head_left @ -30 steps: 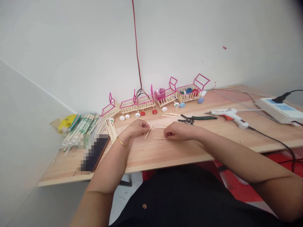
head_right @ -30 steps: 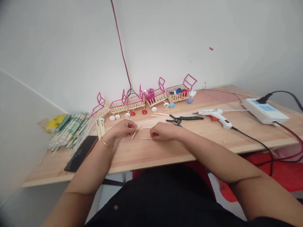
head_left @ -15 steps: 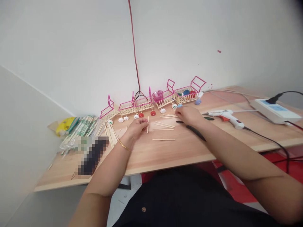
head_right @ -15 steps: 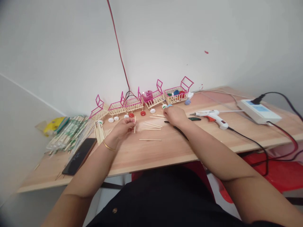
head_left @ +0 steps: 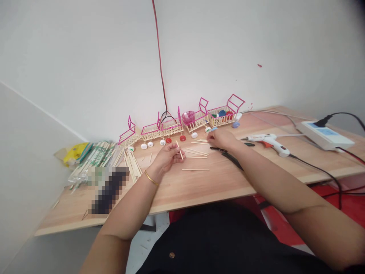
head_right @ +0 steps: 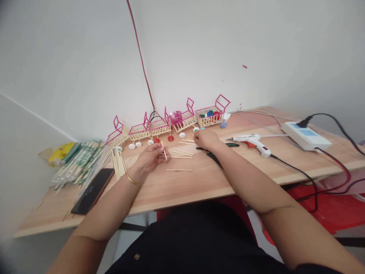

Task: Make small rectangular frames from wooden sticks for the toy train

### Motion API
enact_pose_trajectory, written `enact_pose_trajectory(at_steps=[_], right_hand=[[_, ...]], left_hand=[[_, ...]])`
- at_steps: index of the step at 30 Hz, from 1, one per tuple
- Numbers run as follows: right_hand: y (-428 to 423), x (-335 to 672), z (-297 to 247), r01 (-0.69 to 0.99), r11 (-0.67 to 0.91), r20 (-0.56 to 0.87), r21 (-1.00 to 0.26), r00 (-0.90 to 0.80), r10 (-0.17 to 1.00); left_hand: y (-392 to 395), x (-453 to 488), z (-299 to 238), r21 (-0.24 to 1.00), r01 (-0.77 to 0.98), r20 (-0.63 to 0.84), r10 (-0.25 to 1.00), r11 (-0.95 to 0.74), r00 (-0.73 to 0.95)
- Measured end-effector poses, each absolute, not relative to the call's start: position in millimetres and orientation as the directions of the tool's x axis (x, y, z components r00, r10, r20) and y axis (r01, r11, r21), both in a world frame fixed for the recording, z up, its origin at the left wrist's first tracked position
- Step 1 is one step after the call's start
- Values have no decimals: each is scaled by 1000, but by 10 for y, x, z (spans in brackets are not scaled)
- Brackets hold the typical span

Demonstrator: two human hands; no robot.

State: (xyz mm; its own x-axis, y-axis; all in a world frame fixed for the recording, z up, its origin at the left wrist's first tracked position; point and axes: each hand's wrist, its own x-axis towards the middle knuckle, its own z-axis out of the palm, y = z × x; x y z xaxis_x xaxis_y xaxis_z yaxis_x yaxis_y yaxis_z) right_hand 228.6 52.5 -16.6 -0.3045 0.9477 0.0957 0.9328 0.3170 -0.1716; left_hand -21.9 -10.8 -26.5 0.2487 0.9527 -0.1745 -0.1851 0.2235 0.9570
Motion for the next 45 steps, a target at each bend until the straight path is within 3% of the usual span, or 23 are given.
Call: enact_pose_trajectory(at_steps=[12, 22, 25, 29, 32, 39, 45], right_hand=[[594, 2308, -220, 915, 327, 54, -238, -323, 945], [640, 2382, -138, 727, 352, 162, -590, -321, 933], [571, 2332, -116, 575, 330, 133, -749, -358, 924], [394, 2176, -109, 137, 145, 63, -980, -478, 876], [253, 2020, -121, 20, 70, 48, -997, -547, 836], [64, 1798, -142, -26, 71, 72, -997, -593, 802], [62, 1870, -140, -91, 59, 102, -994, -594, 798]], left_hand=[[-166, -155, -242, 962, -172, -164, 952, 213, 260], [-172, -147, -232, 957, -192, -162, 948, 219, 274], [-168, -147, -242, 950, -215, -163, 948, 225, 272], [-170, -129, -243, 934, -260, -172, 945, 246, 277], [-186, -101, -238, 936, -257, -162, 944, 239, 287], [-243, -11, -241, 964, -208, -96, 943, 168, 319], [-225, -15, -254, 994, -67, 96, 983, -86, 159]])
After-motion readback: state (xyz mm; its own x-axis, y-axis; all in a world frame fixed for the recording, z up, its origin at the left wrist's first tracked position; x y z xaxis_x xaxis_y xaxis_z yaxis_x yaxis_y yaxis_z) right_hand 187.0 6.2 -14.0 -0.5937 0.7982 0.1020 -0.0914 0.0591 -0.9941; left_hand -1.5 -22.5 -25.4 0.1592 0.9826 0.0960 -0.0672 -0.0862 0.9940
